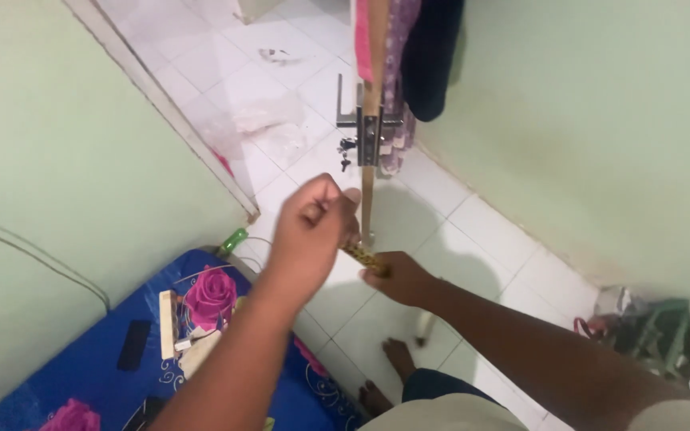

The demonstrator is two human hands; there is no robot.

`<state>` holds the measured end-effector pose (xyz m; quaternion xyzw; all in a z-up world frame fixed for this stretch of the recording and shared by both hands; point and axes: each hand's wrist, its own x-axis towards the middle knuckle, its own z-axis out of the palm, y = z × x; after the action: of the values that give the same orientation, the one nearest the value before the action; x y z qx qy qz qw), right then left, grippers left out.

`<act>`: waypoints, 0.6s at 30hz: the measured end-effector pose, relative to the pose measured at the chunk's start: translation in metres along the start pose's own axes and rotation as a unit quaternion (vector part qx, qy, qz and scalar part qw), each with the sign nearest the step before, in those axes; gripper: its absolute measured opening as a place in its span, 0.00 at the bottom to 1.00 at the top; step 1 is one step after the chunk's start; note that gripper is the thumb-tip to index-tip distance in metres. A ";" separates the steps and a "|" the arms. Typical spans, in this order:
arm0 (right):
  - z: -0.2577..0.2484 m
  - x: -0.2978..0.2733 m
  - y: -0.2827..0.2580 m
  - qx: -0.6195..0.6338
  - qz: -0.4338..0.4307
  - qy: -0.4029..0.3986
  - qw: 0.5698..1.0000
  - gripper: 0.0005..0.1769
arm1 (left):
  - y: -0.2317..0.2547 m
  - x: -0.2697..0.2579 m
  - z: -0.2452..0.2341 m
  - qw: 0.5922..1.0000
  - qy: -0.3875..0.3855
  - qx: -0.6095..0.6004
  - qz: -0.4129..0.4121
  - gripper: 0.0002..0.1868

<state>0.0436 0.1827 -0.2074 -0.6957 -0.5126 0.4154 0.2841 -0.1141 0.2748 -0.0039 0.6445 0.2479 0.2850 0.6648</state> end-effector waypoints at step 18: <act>0.087 0.056 0.057 0.014 -0.023 0.036 0.999 0.08 | -0.024 -0.030 0.033 0.982 -0.013 0.185 0.020 0.16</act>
<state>0.0022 0.2151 -0.3135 -0.6944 -0.5118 0.3905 0.3215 -0.1115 0.2303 -0.0272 0.7646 0.2750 0.2392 0.5315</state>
